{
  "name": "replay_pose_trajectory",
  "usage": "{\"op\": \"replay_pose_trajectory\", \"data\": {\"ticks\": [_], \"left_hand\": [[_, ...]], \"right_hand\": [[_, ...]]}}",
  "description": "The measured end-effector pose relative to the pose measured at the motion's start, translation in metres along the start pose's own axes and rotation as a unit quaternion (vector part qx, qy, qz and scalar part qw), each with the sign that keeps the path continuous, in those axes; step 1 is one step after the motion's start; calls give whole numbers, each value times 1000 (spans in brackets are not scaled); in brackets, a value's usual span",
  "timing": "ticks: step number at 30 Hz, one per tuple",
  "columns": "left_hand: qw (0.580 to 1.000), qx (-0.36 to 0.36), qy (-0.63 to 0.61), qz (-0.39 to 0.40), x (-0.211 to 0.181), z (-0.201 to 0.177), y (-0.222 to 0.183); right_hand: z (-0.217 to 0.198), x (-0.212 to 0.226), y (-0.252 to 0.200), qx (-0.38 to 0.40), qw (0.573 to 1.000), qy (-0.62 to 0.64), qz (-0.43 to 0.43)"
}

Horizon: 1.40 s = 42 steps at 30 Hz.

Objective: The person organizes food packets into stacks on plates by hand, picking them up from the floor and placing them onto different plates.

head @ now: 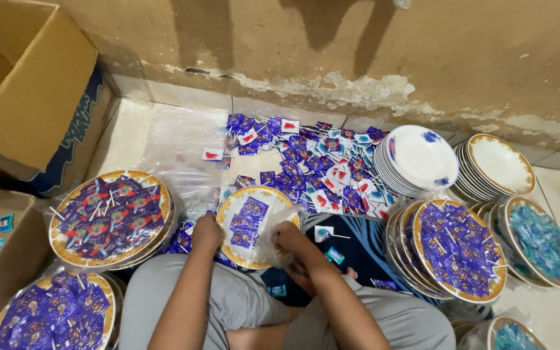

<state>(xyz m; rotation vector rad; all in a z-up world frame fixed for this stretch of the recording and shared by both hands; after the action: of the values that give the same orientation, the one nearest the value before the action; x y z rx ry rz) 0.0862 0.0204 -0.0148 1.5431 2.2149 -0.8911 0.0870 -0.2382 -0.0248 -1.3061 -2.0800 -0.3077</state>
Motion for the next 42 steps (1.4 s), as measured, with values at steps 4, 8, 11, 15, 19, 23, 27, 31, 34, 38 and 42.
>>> {"op": "replay_pose_trajectory", "data": {"ticks": [4,8,11,15,19,23,27,31,34,38,42], "left_hand": [[1000,2,2,-5,5,3,3],[1000,2,10,-7,2,1,2],[1000,2,17,-6,10,8,10],[1000,0,25,-5,9,7,9],[1000,3,21,-11,1,-1,-1],[1000,-1,11,-7,1,-2,-1],[1000,-8,13,3,-1,-3,2],[1000,-10,15,-1,-2,-4,-1],[1000,-17,7,3,-4,-7,-3],[1000,-12,16,3,2,-2,7],[1000,-12,13,1,2,0,1]], "right_hand": [[-1,-35,5,8,988,125,94],[-76,-57,-23,-76,941,262,200],[-124,-207,-41,-215,913,186,291],[-168,-248,-63,-354,884,-3,305],[-161,-231,-51,-369,899,-48,230],[-158,-219,-59,-397,880,-58,253],[-151,-224,-59,-372,877,-83,293],[-150,-237,-58,-370,877,-75,297],[-165,-237,-72,-401,865,-3,303],[-192,-173,-90,-373,834,325,243],[-211,-64,-119,-180,877,396,203]]}}
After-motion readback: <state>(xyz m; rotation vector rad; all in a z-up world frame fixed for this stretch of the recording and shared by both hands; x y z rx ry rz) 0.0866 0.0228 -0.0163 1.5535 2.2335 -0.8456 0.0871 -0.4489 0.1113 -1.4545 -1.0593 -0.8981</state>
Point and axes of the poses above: each hand's wrist, its own y-axis towards the middle knuckle, its own z-axis out of the palm, x = y × z, the point moved 10 cm from there along y, towards the middle knuckle, and after that the axes turned 2 degrees about y, right-handed, at the moved point
